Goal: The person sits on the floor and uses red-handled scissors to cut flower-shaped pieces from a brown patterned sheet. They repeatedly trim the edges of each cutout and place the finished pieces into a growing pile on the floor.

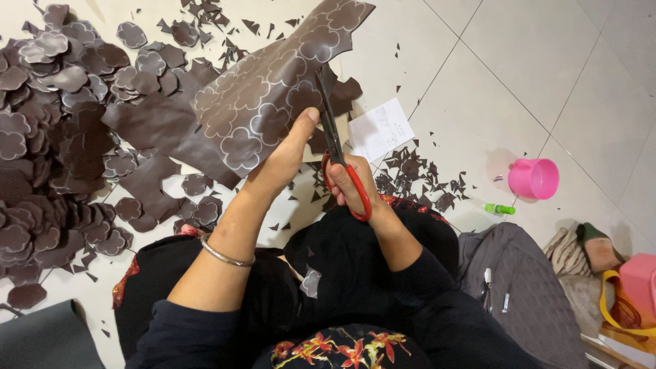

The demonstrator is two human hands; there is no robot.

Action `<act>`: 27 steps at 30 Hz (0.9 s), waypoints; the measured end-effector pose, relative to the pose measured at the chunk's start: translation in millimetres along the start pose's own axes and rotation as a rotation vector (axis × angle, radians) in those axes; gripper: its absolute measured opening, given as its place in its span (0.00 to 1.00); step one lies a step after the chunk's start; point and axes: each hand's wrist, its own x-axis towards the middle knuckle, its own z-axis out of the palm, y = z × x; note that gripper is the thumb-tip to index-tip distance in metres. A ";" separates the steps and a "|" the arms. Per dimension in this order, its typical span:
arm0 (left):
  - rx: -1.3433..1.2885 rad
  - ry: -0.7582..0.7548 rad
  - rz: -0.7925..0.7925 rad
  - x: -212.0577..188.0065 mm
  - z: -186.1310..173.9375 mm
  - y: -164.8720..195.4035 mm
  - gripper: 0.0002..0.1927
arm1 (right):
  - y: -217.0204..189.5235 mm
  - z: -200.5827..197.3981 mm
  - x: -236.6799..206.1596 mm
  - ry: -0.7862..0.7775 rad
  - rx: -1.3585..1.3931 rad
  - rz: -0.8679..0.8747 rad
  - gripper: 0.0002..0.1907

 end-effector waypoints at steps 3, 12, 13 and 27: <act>0.007 -0.007 -0.014 -0.2 -1.4 -1.3 0.16 | 0.4 -1.3 -0.5 -0.008 0.027 0.007 0.35; -0.042 -0.042 -0.016 1.5 -2.9 -5.5 0.17 | 4.5 -0.6 -0.8 -0.013 0.026 0.031 0.34; -0.058 -0.052 -0.016 2.6 -2.7 -5.8 0.17 | 4.5 -1.1 -0.1 -0.021 0.052 0.047 0.34; -0.034 -0.010 0.057 2.8 -0.8 -2.3 0.11 | 6.7 -0.1 0.4 -0.041 0.173 0.059 0.34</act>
